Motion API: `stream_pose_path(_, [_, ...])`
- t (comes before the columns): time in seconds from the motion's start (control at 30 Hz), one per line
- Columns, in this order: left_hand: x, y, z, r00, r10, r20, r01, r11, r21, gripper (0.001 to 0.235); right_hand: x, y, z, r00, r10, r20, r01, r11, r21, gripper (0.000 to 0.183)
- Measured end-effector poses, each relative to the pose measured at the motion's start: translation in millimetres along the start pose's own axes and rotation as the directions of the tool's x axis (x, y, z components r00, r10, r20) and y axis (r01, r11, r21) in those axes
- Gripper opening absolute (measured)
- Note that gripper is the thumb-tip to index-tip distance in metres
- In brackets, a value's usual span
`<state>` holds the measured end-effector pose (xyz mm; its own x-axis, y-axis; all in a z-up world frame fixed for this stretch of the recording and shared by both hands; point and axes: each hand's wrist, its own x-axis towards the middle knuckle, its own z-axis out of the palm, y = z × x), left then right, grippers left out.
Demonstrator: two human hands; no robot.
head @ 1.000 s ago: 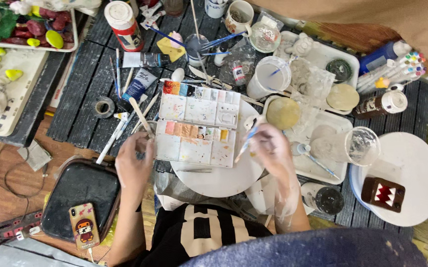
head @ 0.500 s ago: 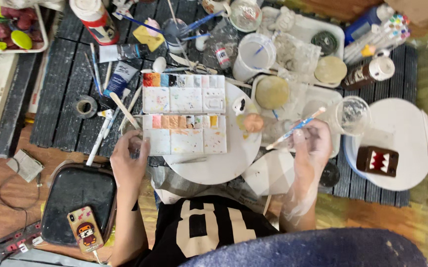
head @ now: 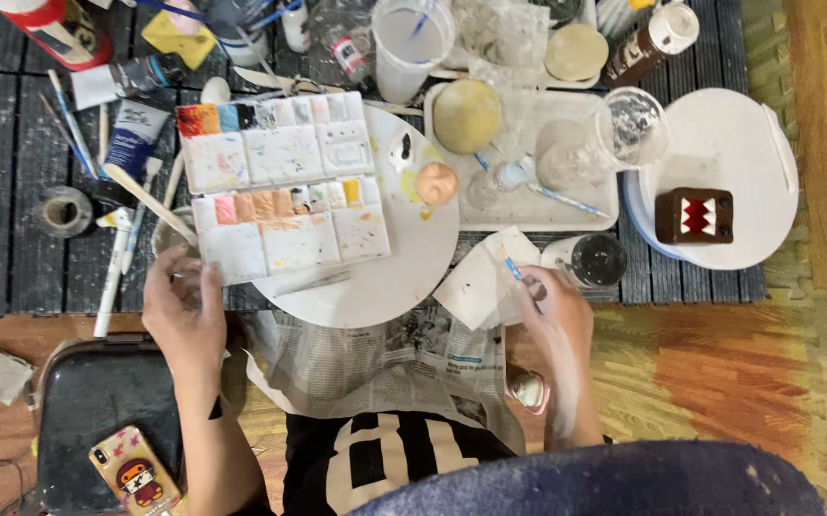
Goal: The person paints a small clay figure using a brush and a palette of mixed paints. They repeatedly dip the brush into the palette, apply paint to the figure, and rotate it to cover different sides.
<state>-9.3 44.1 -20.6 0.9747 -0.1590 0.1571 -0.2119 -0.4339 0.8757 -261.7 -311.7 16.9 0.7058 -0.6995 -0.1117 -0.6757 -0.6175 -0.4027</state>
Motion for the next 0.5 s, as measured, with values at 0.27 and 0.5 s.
stream_pose_path(0.27, [-9, -19, 9, 0.992, -0.118, 0.046, 0.126, 0.960, -0.251, 0.022, 15, -7, 24, 0.981, -0.071, -0.179, 0.082, 0.995, 0.055, 0.021])
stream_pose_path(0.5, [-8, -33, 15, 0.990, -0.139, 0.037, 0.144, 0.960, -0.242, 0.023, 36, -31, 26, 0.876, -0.336, -0.346, 0.246, 0.928, -0.279, 0.019])
